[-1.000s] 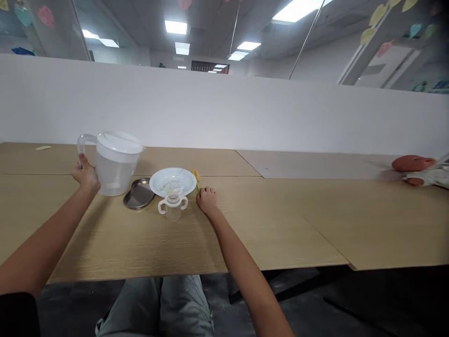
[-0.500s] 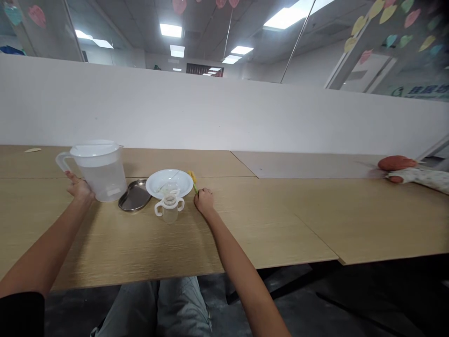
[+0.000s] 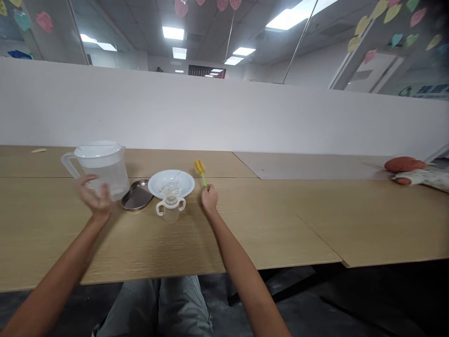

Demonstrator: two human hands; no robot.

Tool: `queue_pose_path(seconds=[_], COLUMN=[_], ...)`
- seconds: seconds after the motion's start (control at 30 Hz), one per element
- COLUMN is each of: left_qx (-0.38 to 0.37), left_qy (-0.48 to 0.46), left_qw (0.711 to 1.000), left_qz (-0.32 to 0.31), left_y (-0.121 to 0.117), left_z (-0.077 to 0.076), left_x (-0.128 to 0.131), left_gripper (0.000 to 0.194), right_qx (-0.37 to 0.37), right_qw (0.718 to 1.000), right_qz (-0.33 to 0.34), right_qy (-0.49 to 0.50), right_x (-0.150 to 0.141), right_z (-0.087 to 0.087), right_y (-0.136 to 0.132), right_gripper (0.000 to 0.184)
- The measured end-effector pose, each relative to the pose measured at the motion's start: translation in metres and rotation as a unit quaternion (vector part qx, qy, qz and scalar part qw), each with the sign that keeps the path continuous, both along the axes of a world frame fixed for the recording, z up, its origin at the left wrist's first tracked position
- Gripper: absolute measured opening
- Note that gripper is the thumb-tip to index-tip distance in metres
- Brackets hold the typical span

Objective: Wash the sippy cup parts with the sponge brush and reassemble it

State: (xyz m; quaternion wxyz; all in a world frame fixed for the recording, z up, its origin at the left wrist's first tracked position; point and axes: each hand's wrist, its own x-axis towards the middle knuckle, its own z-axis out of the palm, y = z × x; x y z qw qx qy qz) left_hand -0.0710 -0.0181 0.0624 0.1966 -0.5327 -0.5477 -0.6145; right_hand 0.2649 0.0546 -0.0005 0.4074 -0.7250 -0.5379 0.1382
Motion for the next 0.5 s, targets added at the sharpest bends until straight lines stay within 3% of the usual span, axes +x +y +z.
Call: queue_pose_path(seconds=[0.03, 0.07, 0.13, 0.17, 0.3, 0.5], left_qx=[-0.017, -0.080, -0.222, -0.271, -0.418, -0.482], left_qy=[0.070, 0.149, 0.258, 0.289, 0.403, 0.417], left_qw=[0.996, 0.977, 0.907, 0.881, 0.800, 0.764], left_qz=[-0.053, -0.131, -0.248, -0.259, -0.153, -0.100], left_y=[0.000, 0.005, 0.026, 0.039, 0.085, 0.090], left_z=[0.005, 0.011, 0.024, 0.028, 0.030, 0.012], left_x=[0.020, 0.039, 0.073, 0.087, 0.112, 0.102], left_gripper=[0.045, 0.039, 0.036, 0.037, 0.036, 0.033], right_qx=[0.011, 0.022, 0.042, 0.048, 0.054, 0.056], right_qw=[1.000, 1.000, 0.999, 0.998, 0.998, 0.998], right_qz=[0.000, 0.002, 0.009, 0.014, 0.025, 0.034], right_qy=[0.010, 0.020, 0.030, 0.028, 0.013, 0.002], right_x=[-0.001, -0.001, -0.003, -0.003, -0.004, -0.006], right_z=[0.001, 0.002, 0.004, 0.004, 0.006, 0.007], right_y=[-0.001, -0.002, -0.005, -0.007, -0.010, -0.012], right_gripper=[0.029, 0.028, 0.027, 0.027, 0.028, 0.028])
